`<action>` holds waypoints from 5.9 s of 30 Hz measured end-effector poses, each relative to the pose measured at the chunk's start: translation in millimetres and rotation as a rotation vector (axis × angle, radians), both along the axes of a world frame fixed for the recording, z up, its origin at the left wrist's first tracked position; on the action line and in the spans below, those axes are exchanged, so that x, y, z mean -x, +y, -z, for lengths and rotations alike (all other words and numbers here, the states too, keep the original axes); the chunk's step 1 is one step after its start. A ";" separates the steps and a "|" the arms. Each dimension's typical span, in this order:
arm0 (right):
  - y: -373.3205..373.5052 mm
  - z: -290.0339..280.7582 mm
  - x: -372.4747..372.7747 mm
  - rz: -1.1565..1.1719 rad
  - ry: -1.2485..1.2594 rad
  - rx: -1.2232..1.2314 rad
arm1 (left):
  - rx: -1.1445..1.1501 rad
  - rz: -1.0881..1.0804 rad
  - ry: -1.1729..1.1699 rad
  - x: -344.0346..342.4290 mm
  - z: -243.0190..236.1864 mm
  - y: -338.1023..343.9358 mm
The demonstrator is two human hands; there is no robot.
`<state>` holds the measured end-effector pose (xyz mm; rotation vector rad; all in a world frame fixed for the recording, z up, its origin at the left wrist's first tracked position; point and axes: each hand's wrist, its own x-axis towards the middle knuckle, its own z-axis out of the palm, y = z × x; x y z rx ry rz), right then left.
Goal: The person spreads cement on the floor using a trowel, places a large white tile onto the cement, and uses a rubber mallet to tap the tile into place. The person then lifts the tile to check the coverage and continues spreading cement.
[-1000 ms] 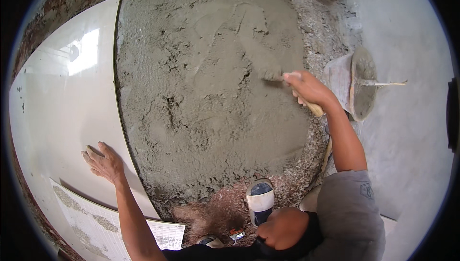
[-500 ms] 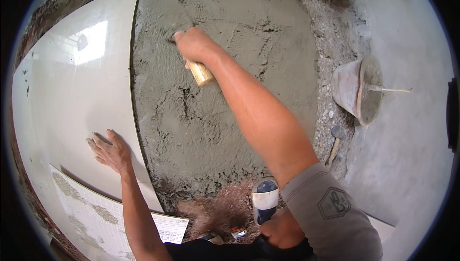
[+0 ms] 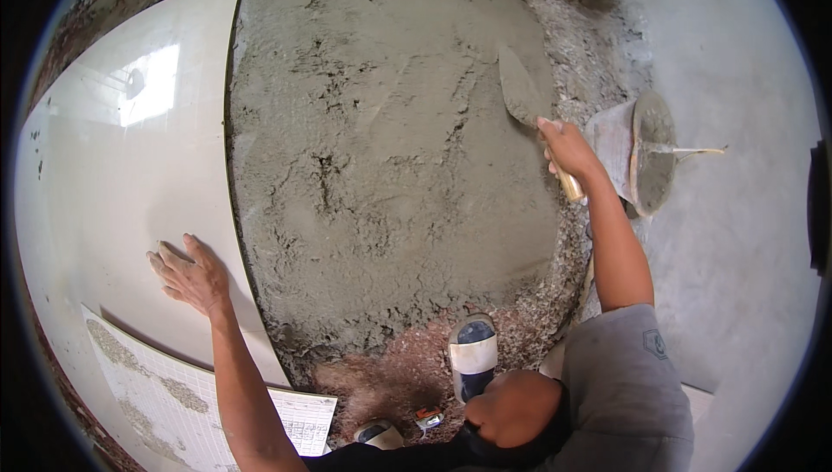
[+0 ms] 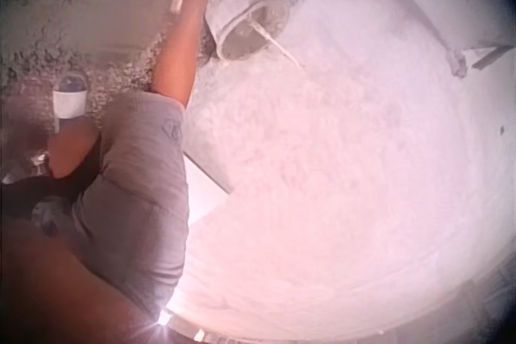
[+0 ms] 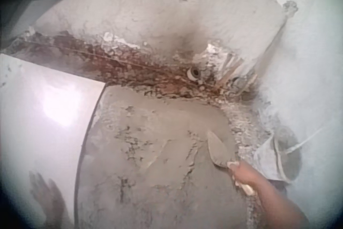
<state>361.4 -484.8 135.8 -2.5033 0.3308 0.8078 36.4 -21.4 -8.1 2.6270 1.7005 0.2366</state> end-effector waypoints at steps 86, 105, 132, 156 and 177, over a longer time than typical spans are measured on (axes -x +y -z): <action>-329.6 -146.7 590.9 0.958 0.168 0.120 | -0.294 0.280 0.854 37.1 42.9 27.2; -360.5 -187.2 607.7 0.823 -0.135 0.180 | 0.059 0.130 -0.015 40.8 6.7 -22.7; -52.6 -15.3 219.6 -0.950 -0.271 0.271 | 0.124 0.090 -0.012 36.8 -8.6 -35.0; -15.1 22.4 -9.6 -0.433 -0.133 0.223 | 0.056 0.076 0.002 37.4 -4.1 -32.8; 0.2 -24.3 203.1 -0.300 0.379 0.059 | 0.094 0.144 -0.020 42.9 -1.2 -30.1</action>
